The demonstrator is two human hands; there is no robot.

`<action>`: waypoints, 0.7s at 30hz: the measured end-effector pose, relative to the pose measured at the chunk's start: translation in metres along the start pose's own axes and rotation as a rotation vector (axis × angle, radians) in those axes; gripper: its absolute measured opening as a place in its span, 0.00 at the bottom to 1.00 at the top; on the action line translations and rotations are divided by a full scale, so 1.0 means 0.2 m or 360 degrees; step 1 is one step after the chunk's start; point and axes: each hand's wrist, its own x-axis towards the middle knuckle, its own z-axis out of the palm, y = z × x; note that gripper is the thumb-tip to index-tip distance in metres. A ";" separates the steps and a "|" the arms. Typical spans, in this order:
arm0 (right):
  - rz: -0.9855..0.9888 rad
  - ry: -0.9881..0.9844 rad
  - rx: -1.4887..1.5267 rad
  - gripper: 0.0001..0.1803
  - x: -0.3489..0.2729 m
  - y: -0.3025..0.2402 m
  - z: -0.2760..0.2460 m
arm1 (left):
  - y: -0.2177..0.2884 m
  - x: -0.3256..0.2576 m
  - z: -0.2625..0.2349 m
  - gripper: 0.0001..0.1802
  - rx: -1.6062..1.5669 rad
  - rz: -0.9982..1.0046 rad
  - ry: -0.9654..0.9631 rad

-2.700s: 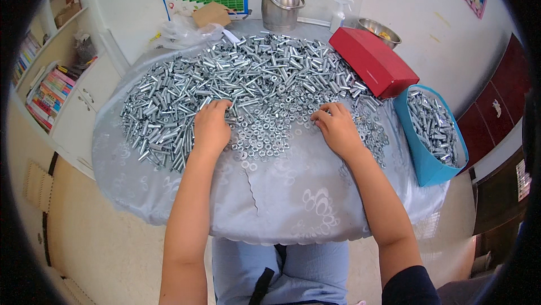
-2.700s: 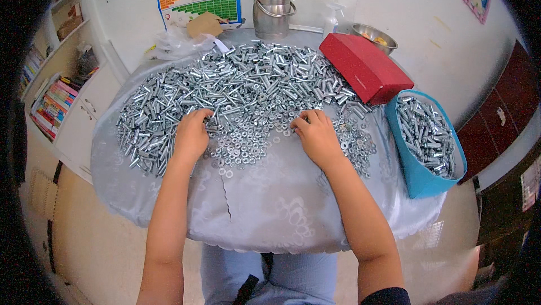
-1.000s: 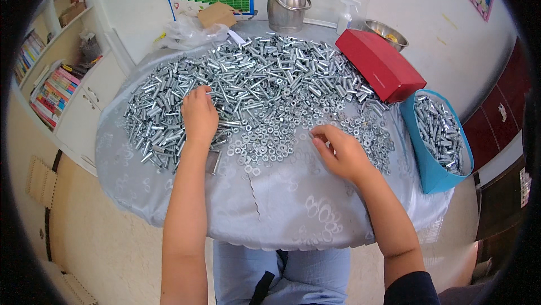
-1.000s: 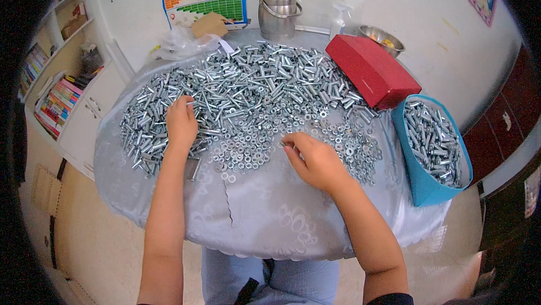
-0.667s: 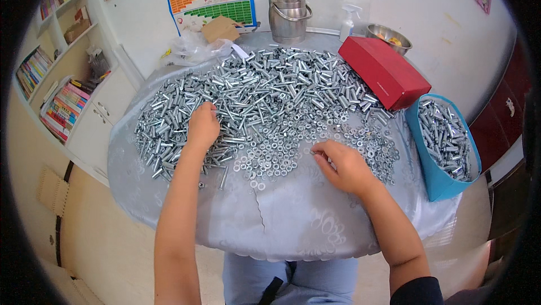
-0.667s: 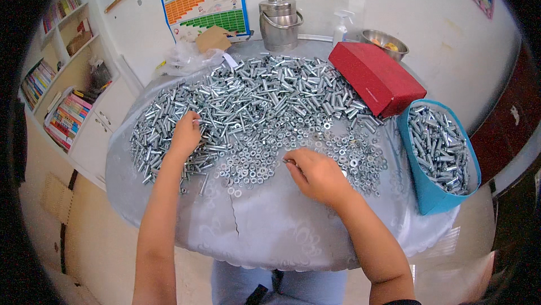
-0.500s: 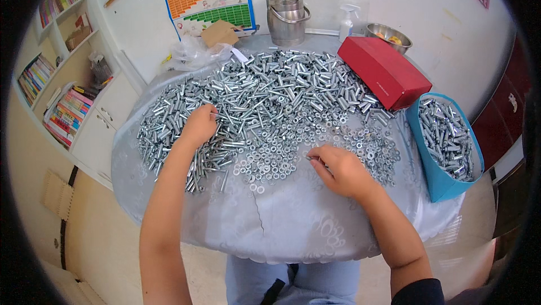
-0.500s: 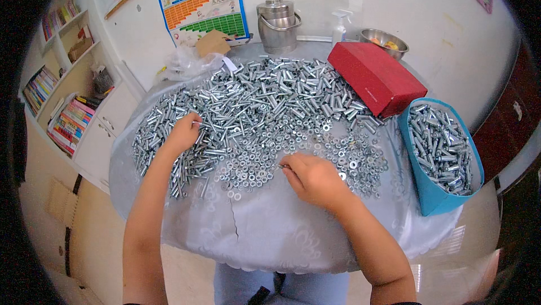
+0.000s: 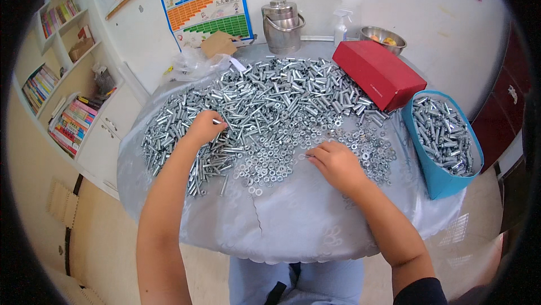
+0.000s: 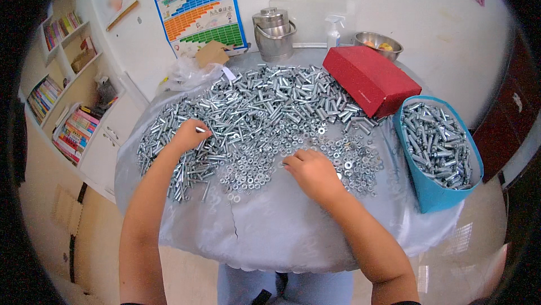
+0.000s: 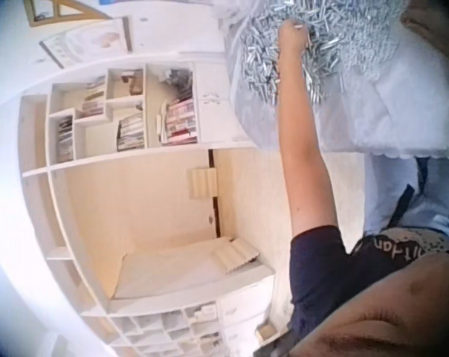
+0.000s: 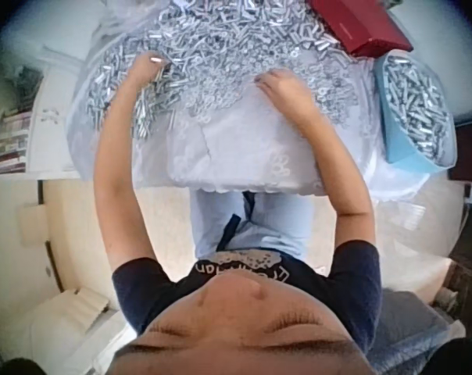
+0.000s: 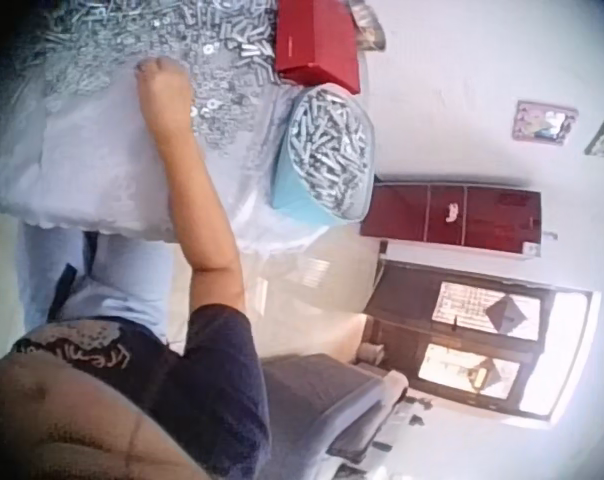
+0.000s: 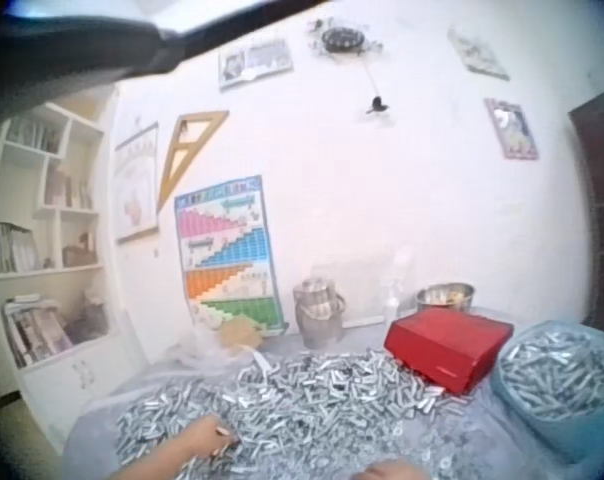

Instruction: The person repeatedly picks up bolts and washers from a large pile on a table, threads the washers onto the bolts by hand, and places the assembled fasteners into a blue bin. The process is continuous and repetitive throughout the clip.

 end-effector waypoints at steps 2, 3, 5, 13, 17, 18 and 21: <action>0.0013 0.0023 -0.0015 0.07 0.00 0.00 0.00 | 0.01 0.00 0.00 0.13 -0.0060 -0.0040 0.0003; 0.0055 0.0029 0.0006 0.07 0.00 0.00 -0.01 | 0.01 0.00 0.00 0.12 -0.0061 -0.0025 0.0013; 0.0143 0.0028 0.0054 0.07 0.00 -0.01 -0.02 | -0.01 -0.01 -0.02 0.12 -0.0041 -0.0005 0.0029; 0.0707 0.0185 0.0962 0.10 0.01 -0.01 0.01 | -0.04 -0.04 -0.34 0.12 -0.0200 -0.0109 0.0139; 0.1329 0.0392 0.2114 0.14 0.02 -0.04 -0.05 | 0.35 -0.18 -0.22 0.10 -0.1124 -0.0400 -0.0107; 0.1343 0.0345 0.2069 0.14 0.03 -0.06 -0.07 | 0.44 -0.25 -0.15 0.11 -0.1298 -0.0415 -0.0188; 0.1305 0.0243 0.2072 0.15 0.04 -0.12 -0.13 | 0.71 -0.41 0.10 0.13 -0.2008 -0.0470 -0.0442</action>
